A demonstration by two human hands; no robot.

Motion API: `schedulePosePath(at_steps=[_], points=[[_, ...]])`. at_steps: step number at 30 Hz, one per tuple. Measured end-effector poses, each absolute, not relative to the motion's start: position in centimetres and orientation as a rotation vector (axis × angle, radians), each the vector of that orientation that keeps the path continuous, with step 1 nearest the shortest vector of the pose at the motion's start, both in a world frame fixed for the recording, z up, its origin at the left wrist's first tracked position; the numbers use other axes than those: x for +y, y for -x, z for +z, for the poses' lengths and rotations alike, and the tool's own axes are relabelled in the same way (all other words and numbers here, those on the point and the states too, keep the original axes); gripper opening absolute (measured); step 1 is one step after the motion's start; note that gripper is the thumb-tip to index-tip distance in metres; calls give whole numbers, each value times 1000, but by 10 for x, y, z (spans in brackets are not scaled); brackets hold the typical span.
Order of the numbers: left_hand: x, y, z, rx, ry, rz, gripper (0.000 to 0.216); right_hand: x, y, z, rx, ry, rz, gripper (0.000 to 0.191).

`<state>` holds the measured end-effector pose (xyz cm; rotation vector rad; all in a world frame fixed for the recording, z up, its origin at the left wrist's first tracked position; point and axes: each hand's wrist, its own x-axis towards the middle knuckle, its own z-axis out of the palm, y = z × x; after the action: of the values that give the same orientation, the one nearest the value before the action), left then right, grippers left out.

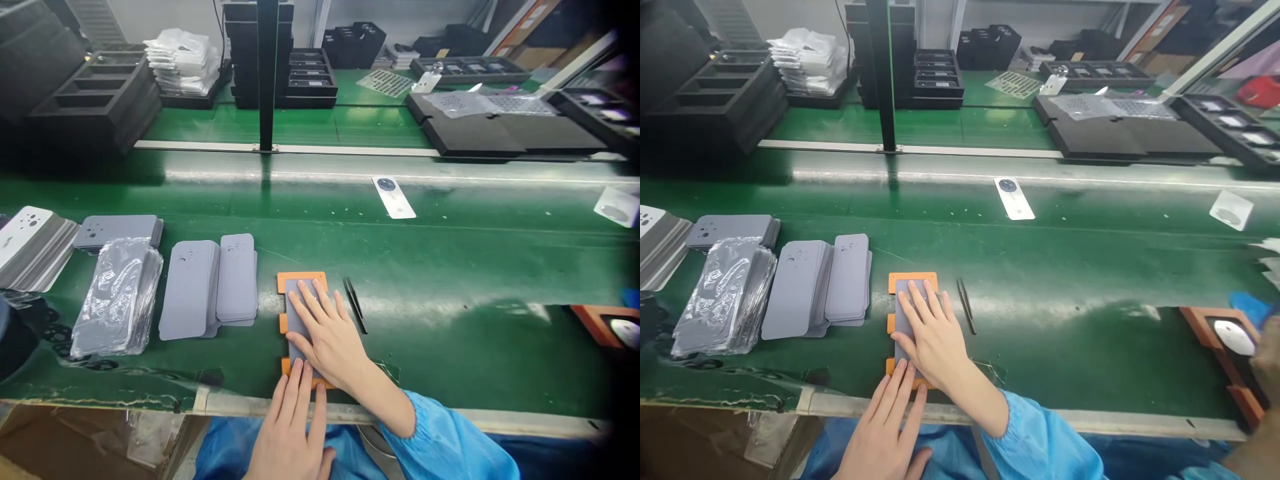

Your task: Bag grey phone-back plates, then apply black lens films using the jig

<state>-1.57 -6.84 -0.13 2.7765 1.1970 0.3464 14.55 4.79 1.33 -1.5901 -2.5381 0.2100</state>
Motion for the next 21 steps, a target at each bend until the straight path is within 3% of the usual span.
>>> schedulePosePath(at_steps=[7, 14, 21], points=[[-59, 16, 7, 1178, -2782, 419, 73, 51, -148, 19, -2541, 1582, 277, 60], [-35, 30, 51, 1239, -2346, 551, 45, 34, -170, 9, -2059, 1702, 346, 55], [-4, 32, 58, 1505, -1930, 568, 54, 20, -171, 7, -1747, 1729, 777, 56]])
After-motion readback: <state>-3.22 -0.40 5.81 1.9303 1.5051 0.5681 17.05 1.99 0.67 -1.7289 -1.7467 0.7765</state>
